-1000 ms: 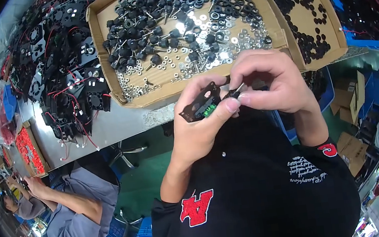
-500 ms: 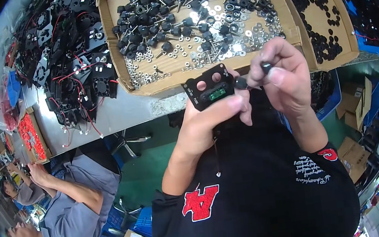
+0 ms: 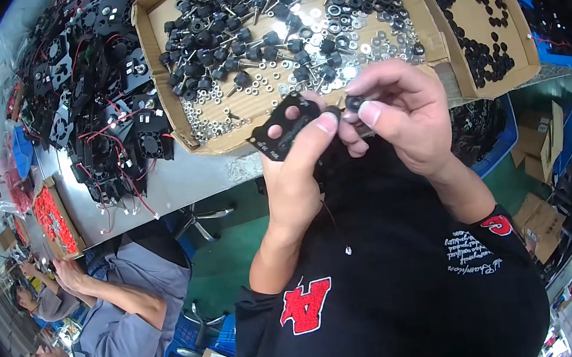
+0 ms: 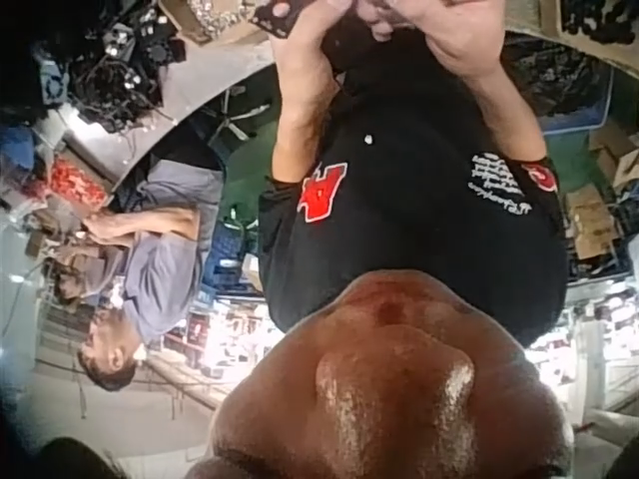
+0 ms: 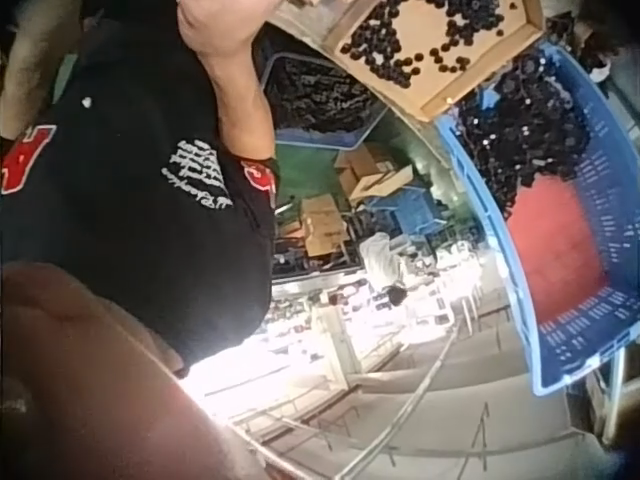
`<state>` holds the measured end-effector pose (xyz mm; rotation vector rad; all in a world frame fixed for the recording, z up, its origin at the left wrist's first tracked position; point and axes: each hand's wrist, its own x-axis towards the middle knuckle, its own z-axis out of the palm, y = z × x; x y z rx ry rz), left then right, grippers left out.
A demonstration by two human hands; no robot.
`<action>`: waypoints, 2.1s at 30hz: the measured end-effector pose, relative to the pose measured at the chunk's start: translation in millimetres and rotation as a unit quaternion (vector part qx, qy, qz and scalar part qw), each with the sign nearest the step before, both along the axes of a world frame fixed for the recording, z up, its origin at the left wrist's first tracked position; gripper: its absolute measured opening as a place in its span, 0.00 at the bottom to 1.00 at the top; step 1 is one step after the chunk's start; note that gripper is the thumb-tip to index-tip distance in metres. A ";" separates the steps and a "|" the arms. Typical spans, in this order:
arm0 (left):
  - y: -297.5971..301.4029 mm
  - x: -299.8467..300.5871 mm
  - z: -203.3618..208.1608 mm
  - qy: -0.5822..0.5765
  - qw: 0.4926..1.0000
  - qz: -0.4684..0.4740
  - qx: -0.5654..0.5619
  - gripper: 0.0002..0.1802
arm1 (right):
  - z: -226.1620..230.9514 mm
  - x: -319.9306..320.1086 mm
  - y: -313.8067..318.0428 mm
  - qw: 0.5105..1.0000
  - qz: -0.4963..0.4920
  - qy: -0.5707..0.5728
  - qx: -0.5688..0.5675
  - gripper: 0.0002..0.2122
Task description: Manually assembling small cooling fans into their plastic housings at a factory workstation.
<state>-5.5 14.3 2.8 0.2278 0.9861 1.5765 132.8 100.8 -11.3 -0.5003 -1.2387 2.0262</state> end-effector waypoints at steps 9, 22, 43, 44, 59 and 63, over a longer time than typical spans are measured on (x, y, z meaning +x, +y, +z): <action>-10.2 -6.7 -10.7 -0.157 0.978 -0.051 0.128 0.18 | 6.6 -1.8 -3.0 0.994 -0.025 0.005 -0.103 0.13; -21.2 -4.0 -4.5 0.118 0.989 -0.020 0.086 0.17 | 4.9 -3.9 -8.5 0.983 0.091 0.052 -0.151 0.11; -21.9 -1.9 5.0 0.140 0.990 -0.035 0.000 0.37 | 41.0 -17.2 -15.6 0.914 -0.033 -0.211 0.344 0.13; -21.5 -1.7 4.7 0.139 0.990 -0.037 0.001 0.37 | 43.0 -17.2 -14.5 0.906 -0.039 -0.216 0.362 0.12; -34.5 -7.1 17.1 0.487 0.864 -0.117 -0.049 0.33 | 34.9 -8.4 -18.4 0.989 0.019 -0.128 0.068 0.08; -33.3 -1.0 20.8 0.511 0.852 -0.099 -0.054 0.32 | 24.4 -2.9 -17.4 0.997 0.047 -0.050 -0.023 0.10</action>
